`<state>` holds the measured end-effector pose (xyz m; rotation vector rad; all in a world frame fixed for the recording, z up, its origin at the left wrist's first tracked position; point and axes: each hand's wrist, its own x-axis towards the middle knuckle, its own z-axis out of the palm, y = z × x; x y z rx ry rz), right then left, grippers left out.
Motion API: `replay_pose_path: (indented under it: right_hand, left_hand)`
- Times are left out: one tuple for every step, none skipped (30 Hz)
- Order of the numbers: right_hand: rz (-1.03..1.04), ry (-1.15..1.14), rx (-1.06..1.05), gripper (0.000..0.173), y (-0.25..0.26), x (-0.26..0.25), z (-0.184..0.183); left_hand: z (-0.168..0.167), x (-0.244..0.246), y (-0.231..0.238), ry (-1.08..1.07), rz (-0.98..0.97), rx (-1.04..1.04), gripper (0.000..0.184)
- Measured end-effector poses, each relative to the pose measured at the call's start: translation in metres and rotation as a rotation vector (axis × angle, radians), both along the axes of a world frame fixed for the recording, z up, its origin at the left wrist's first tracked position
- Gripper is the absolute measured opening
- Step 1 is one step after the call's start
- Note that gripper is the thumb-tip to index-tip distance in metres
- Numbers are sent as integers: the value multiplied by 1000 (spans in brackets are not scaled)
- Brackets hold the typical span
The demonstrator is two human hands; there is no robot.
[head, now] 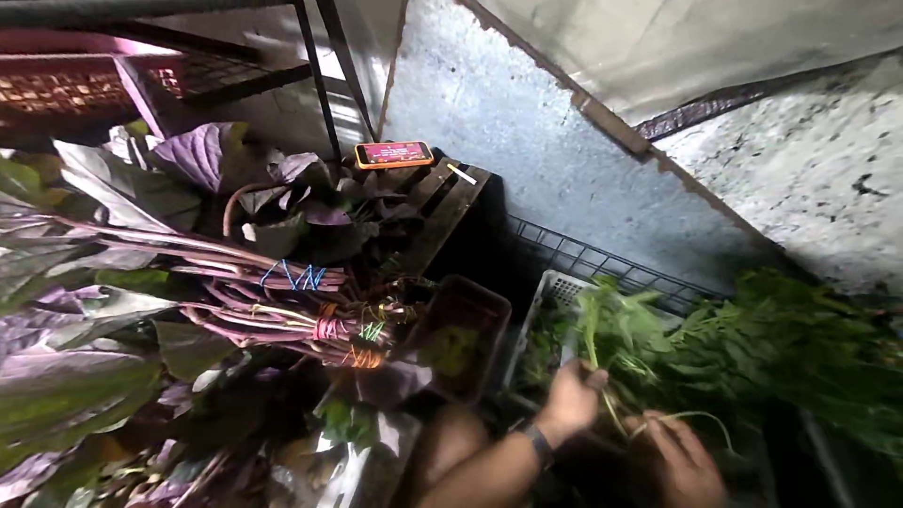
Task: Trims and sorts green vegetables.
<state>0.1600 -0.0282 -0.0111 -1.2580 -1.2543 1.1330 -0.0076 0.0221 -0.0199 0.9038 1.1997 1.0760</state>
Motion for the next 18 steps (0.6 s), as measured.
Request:
replay_pose_path:
  right_hand:
    - [10, -9, 44, 22, 1, -2, 5]
    - [18, -19, 85, 23, 1, -4, 9]
    - [18, -27, 122, 22, 1, -7, 13]
    - [20, -32, 159, 22, 0, -10, 16]
    - [27, -29, 191, 22, -2, -12, 20]
    - [44, -32, 227, 22, -4, -14, 24]
    - [66, -44, 269, 22, -7, -14, 28]
    - [84, -49, 311, 22, -9, -15, 32]
    - [98, -58, 346, 23, -11, -14, 36]
    - [107, -83, 367, 23, -12, -13, 41]
    - [108, -125, 368, 24, -11, -11, 45]
    - [95, -193, 347, 28, -10, -7, 50]
    - [75, -285, 316, 33, -8, -2, 55]
    - [56, -375, 275, 37, -6, 1, 61]
    - [39, -446, 234, 39, -5, 2, 67]
    - [26, -490, 209, 39, -5, 2, 71]
    - [25, -513, 206, 39, -4, 0, 72]
    - [55, -521, 206, 39, -4, -1, 72]
  left_hand:
    - [0, 0, 1, -50, 32, 2, 26]
    - [0, -1, 1, -98, 59, 2, 26]
    - [1, -2, 1, -142, 83, -3, 25]
    - [2, -4, 2, -181, 105, -14, 25]
    - [2, -5, 2, -216, 131, -26, 24]
    - [2, -6, 1, -247, 155, -41, 24]
    - [3, -8, 1, -271, 180, -55, 24]
    - [3, -9, 1, -288, 211, -68, 25]
    - [4, -12, 1, -299, 246, -80, 25]
    - [5, -17, 2, -294, 271, -89, 26]
    - [7, -22, 2, -267, 263, -98, 26]
    - [8, -24, 1, -216, 221, -104, 27]
    - [7, -25, 0, -139, 151, -107, 29]
    - [6, -24, -2, -27, 70, -103, 31]
    - [5, -23, -6, 133, -2, -85, 33]
    - [2, -21, -11, 322, -45, -50, 37]
    - [1, -19, -16, 460, -59, 0, 45]
    - [0, -18, -22, 524, -53, 71, 56]
